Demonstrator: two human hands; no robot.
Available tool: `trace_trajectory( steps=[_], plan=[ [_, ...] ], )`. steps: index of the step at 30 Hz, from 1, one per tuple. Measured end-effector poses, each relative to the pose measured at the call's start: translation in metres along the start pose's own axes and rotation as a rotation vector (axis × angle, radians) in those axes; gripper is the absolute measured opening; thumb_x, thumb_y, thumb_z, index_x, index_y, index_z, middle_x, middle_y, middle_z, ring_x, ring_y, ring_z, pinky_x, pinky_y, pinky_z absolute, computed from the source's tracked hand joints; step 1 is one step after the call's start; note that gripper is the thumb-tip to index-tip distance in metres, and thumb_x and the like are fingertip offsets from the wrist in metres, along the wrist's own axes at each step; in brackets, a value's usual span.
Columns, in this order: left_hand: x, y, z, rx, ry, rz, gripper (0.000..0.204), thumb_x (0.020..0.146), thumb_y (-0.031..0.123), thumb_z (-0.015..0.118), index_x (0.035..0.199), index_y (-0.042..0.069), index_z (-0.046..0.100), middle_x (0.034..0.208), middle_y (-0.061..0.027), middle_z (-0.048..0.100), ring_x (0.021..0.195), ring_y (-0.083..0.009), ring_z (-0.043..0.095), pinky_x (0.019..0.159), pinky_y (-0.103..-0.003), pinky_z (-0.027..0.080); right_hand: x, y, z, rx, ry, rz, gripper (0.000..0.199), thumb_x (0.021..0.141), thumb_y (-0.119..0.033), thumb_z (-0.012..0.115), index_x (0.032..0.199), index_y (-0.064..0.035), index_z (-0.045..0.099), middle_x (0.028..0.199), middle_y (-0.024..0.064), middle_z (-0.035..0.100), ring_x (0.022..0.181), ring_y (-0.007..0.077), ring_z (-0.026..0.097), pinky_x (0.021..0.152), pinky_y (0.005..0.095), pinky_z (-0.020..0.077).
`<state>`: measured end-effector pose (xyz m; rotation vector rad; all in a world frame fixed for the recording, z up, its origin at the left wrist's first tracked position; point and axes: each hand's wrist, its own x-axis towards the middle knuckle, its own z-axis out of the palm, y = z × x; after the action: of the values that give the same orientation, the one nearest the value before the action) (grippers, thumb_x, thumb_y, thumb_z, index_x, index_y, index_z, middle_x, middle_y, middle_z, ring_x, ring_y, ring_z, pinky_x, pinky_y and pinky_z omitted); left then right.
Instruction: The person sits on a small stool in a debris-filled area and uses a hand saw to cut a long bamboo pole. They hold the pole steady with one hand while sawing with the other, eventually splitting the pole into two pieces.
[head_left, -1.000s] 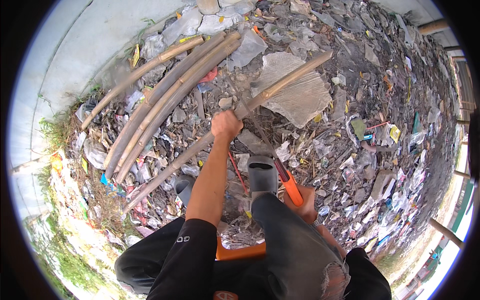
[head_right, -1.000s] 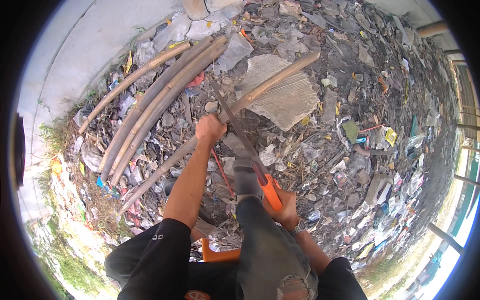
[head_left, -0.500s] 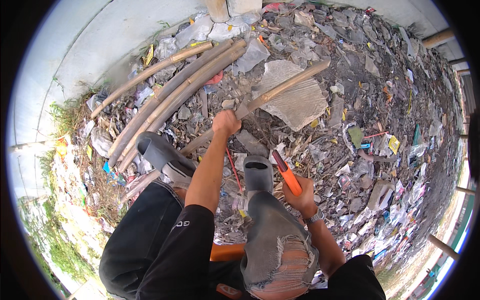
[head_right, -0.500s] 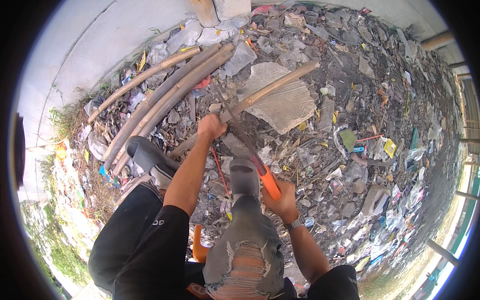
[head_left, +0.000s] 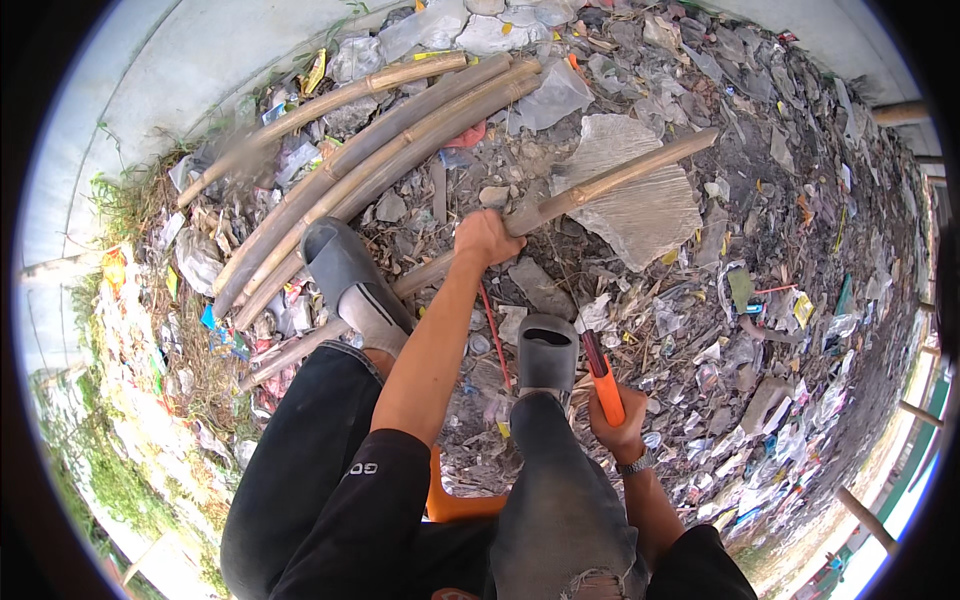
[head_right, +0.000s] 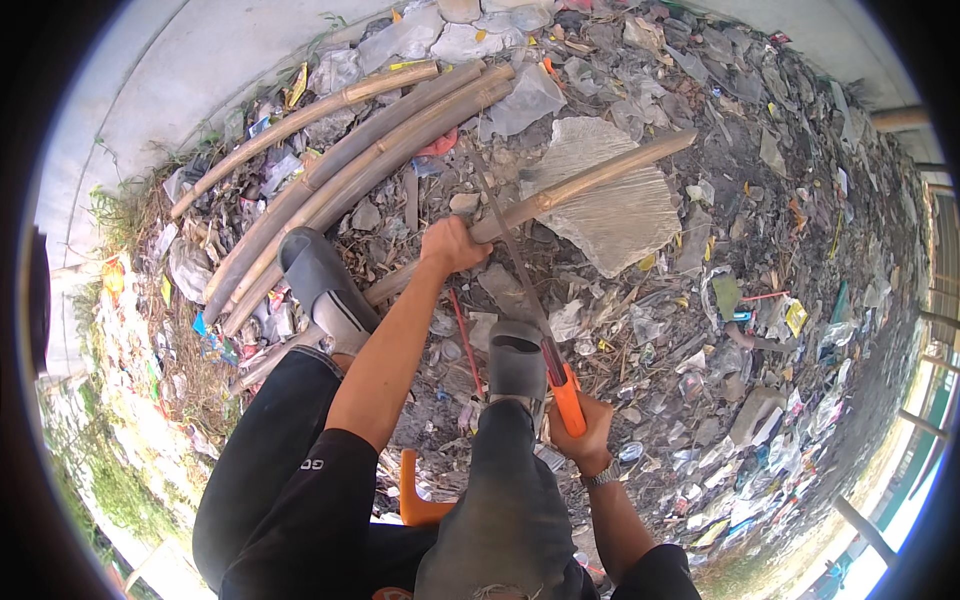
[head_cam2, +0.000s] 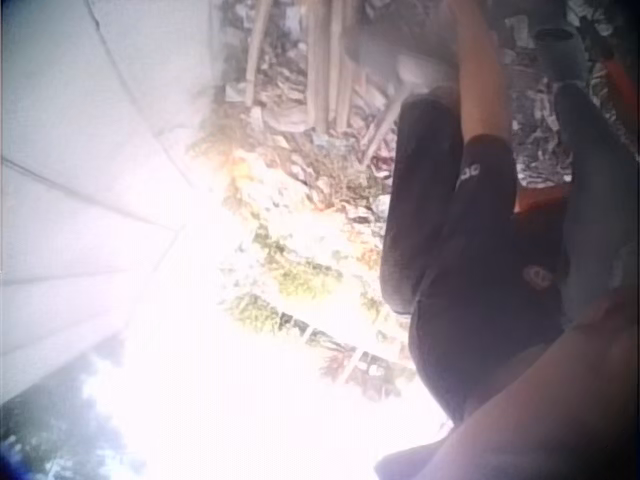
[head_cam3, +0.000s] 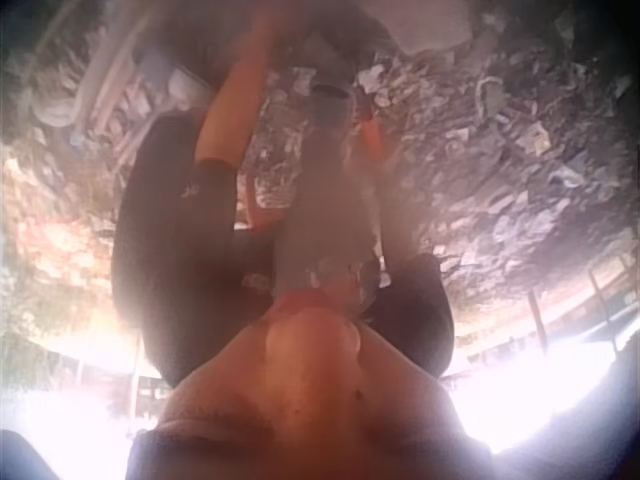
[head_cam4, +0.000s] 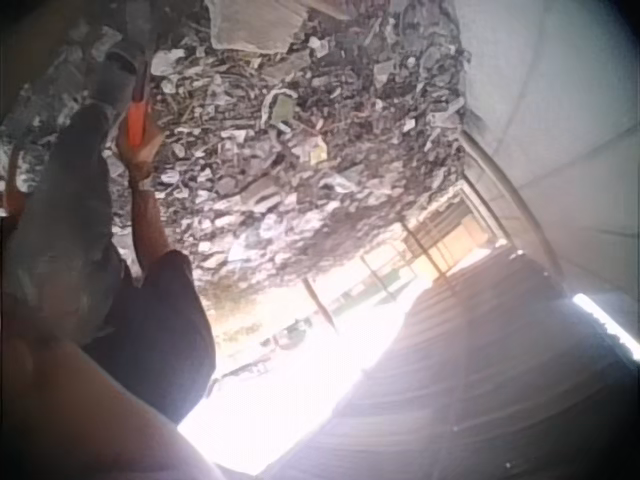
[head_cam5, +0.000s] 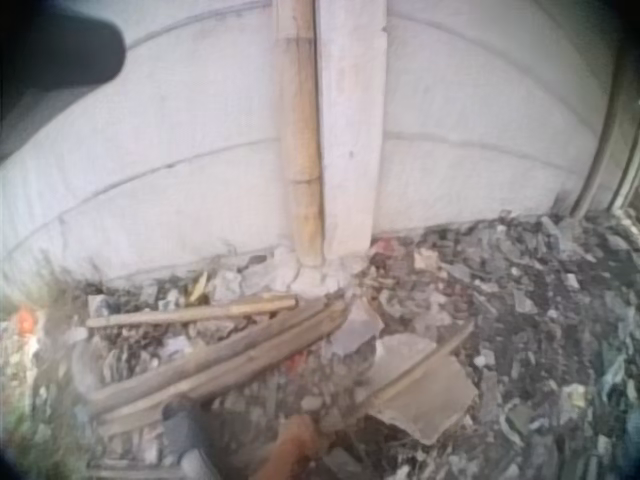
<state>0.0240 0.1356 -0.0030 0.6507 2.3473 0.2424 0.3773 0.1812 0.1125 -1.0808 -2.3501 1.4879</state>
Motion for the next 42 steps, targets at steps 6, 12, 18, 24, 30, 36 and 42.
trace_trajectory(
  steps=[6,12,18,24,30,36,42],
  plan=[
    [-0.001,-0.004,-0.002,0.002,0.053,0.026,0.059,0.079,0.048,0.077,0.105,-0.005,0.075,0.11,-0.0272,0.074,0.107,-0.0393,0.072,0.096,-0.046,0.057,-0.053,0.032,-0.028,-0.107,-0.006,0.061,0.015,0.084,-0.005,0.07,0.071,-0.0013,0.064,0.055,0.0089,0.057,0.046,0.0163,0.056,0.048,0.0313,0.0441],
    [-0.002,-0.011,0.009,0.019,0.063,0.026,0.053,0.08,0.043,0.074,0.104,-0.005,0.075,0.109,-0.0277,0.074,0.104,-0.04,0.073,0.094,-0.046,0.058,-0.006,0.005,-0.003,-0.057,0.048,0.006,0.018,0.084,-0.006,0.07,0.07,0.0,0.061,0.055,0.0077,0.054,0.046,0.0144,0.053,0.047,0.032,0.042],
    [0.007,0.0,-0.004,-0.011,0.008,0.011,0.051,0.079,0.042,0.074,0.104,-0.002,0.076,0.107,-0.0246,0.075,0.101,-0.0387,0.074,0.093,-0.045,0.059,0.072,0.0,0.034,0.021,0.053,-0.046,0.018,0.083,-0.009,0.071,0.071,-0.0001,0.06,0.056,0.0088,0.053,0.047,0.0132,0.05,0.048,0.0324,0.0411],
    [0.013,-0.006,0.003,-0.022,0.038,-0.031,0.046,0.077,0.039,0.074,0.101,-0.001,0.078,0.106,-0.0232,0.076,0.101,-0.0383,0.074,0.093,-0.045,0.058,-0.037,0.006,-0.034,-0.184,-0.011,0.045,0.009,0.08,-0.007,0.072,0.075,-0.0015,0.067,0.057,0.0109,0.058,0.048,0.021,0.061,0.05,0.0333,0.0478],
    [0.0,0.006,0.008,0.009,0.032,0.016,0.038,0.08,0.03,0.072,0.101,0.0,0.078,0.108,-0.0225,0.076,0.103,-0.038,0.074,0.093,-0.044,0.059,0.065,-0.018,0.016,-0.067,0.076,-0.026,0.013,0.082,-0.007,0.072,0.074,-0.0003,0.065,0.055,0.0068,0.054,0.046,0.0127,0.05,0.048,0.0313,0.0417],
    [0.002,-0.001,0.007,-0.013,0.054,0.021,0.038,0.081,0.031,0.07,0.1,-0.001,0.078,0.107,-0.0246,0.075,0.102,-0.039,0.073,0.093,-0.045,0.058,0.019,-0.011,0.012,-0.077,0.042,0.017,0.01,0.082,-0.006,0.071,0.075,0.0002,0.066,0.056,0.0076,0.056,0.048,0.0119,0.052,0.048,0.0316,0.0431],
    [-0.005,-0.005,0.014,-0.003,0.024,-0.016,0.045,0.079,0.037,0.073,0.1,-0.002,0.078,0.108,-0.0237,0.075,0.103,-0.0385,0.073,0.093,-0.045,0.058,-0.014,0.001,-0.012,-0.129,0.02,0.028,0.011,0.084,-0.006,0.07,0.076,0.0008,0.068,0.057,0.0081,0.057,0.049,0.0127,0.056,0.049,0.0314,0.0451]
  ],
)
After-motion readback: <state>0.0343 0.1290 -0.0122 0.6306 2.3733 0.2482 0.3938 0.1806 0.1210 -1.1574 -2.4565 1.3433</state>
